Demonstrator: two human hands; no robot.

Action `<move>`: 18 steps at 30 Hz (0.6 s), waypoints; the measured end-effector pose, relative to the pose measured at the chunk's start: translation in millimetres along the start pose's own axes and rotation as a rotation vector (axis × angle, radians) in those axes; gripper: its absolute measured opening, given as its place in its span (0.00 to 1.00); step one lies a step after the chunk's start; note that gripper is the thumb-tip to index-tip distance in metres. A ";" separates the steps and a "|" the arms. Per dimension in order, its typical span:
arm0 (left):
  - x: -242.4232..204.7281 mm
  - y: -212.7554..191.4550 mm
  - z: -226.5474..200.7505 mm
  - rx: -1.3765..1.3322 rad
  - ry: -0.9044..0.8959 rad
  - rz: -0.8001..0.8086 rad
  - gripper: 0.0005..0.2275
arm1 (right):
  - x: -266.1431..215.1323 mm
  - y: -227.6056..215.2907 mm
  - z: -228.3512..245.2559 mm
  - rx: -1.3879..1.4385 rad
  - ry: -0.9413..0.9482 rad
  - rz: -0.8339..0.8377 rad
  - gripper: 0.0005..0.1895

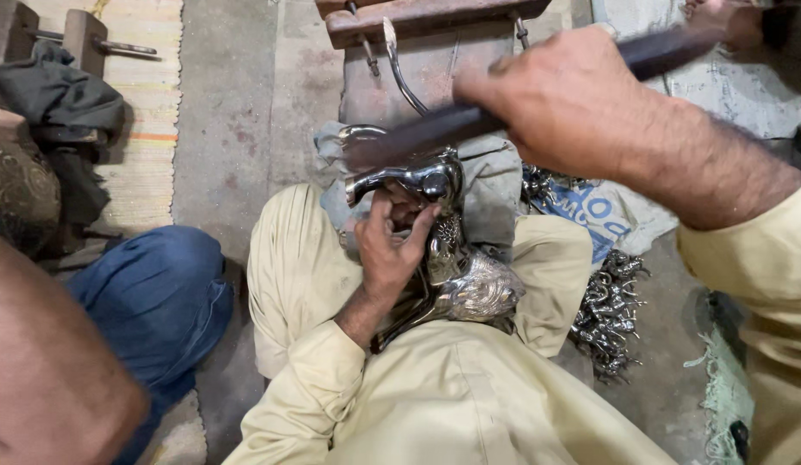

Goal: The person sits on the floor and uses a hammer and chisel to shape a silver-colored metal object resembling an animal. They repeatedly strike the chisel against the object's surface to refine its contours.

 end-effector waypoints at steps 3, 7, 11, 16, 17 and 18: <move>2.5 -0.3 -1.7 -0.076 -0.056 -0.026 0.11 | -4.8 -10.5 3.5 -0.008 -0.052 -0.107 0.16; 7.0 -10.2 8.3 -0.193 -0.268 -0.059 0.12 | -19.9 -8.5 -13.2 0.227 0.068 -0.044 0.20; 28.6 -15.2 2.7 -0.195 -0.160 0.158 0.12 | -37.1 17.0 -31.4 0.522 0.252 0.179 0.19; 56.7 1.2 -13.4 -0.137 0.122 0.569 0.15 | -70.2 59.0 -39.0 0.617 0.323 0.154 0.25; 62.4 5.4 -15.5 -0.073 0.198 0.640 0.15 | -78.4 66.5 -39.3 0.655 0.317 0.110 0.24; 66.6 8.4 -18.0 -0.005 0.275 0.708 0.16 | -85.4 73.5 -38.8 0.692 0.307 0.065 0.24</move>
Point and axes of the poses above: each hand's wrist, its own x-axis towards the middle knuckle, its own y-axis out of the palm, z = x × y, the point moved 4 cm from there along x, towards the middle knuckle, and after that the axes turned 11 degrees about y, right-handed, at the moved point
